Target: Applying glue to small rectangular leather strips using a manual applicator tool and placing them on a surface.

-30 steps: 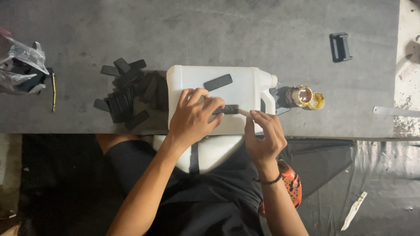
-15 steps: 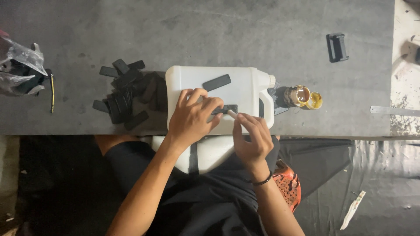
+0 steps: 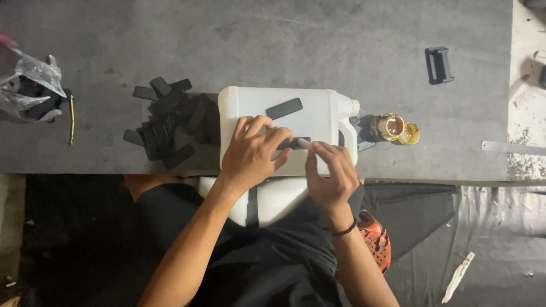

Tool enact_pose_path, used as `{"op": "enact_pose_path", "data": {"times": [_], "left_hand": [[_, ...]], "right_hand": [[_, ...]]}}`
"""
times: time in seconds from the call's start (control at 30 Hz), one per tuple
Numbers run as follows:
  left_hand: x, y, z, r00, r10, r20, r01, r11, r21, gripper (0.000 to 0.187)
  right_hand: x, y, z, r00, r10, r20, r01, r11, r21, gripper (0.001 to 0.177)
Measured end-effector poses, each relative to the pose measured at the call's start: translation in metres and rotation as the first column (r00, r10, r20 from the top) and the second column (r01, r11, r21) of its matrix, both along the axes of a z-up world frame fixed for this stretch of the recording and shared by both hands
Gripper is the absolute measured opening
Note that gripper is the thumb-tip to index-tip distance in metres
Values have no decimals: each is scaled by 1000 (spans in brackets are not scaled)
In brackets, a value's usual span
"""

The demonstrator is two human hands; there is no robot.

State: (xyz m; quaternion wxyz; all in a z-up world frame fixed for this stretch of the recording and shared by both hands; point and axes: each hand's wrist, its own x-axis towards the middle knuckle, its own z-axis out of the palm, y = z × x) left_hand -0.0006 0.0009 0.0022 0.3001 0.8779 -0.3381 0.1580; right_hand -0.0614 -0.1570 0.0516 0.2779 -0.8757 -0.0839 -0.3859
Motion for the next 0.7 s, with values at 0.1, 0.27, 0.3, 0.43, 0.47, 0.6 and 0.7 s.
{"op": "enact_pose_path", "data": {"times": [0.1, 0.27, 0.3, 0.43, 0.47, 0.6, 0.7], "left_hand": [[0, 0, -3, 1000, 2, 2, -2, 1000, -3, 23], [0, 2, 6, 999, -14, -47, 13, 1000, -21, 25], [0, 3, 7, 997, -18, -76, 15, 999, -40, 31], [3, 12, 13, 986, -69, -154, 48, 989, -136, 40], [3, 15, 14, 975, -90, -203, 48, 977, -206, 38], [3, 17, 12, 963, -139, -231, 78, 964, -255, 41], [3, 25, 20, 945, -165, -283, 104, 970, -218, 45]], "right_hand": [[0, -14, -14, 999, -37, 9, 37, 999, -14, 23], [-5, -5, -11, 1000, -16, -4, 16, 1000, -4, 23], [-5, -5, -10, 1000, -11, 3, 11, 1000, 7, 23], [-7, -8, -12, 1000, -26, 11, 26, 1000, 2, 25], [-7, -9, -13, 1000, -17, 20, 17, 1000, 9, 24], [-9, -11, -13, 999, -37, 24, 37, 999, -4, 23], [-11, -14, -18, 999, -41, 14, 40, 999, 7, 25]]}}
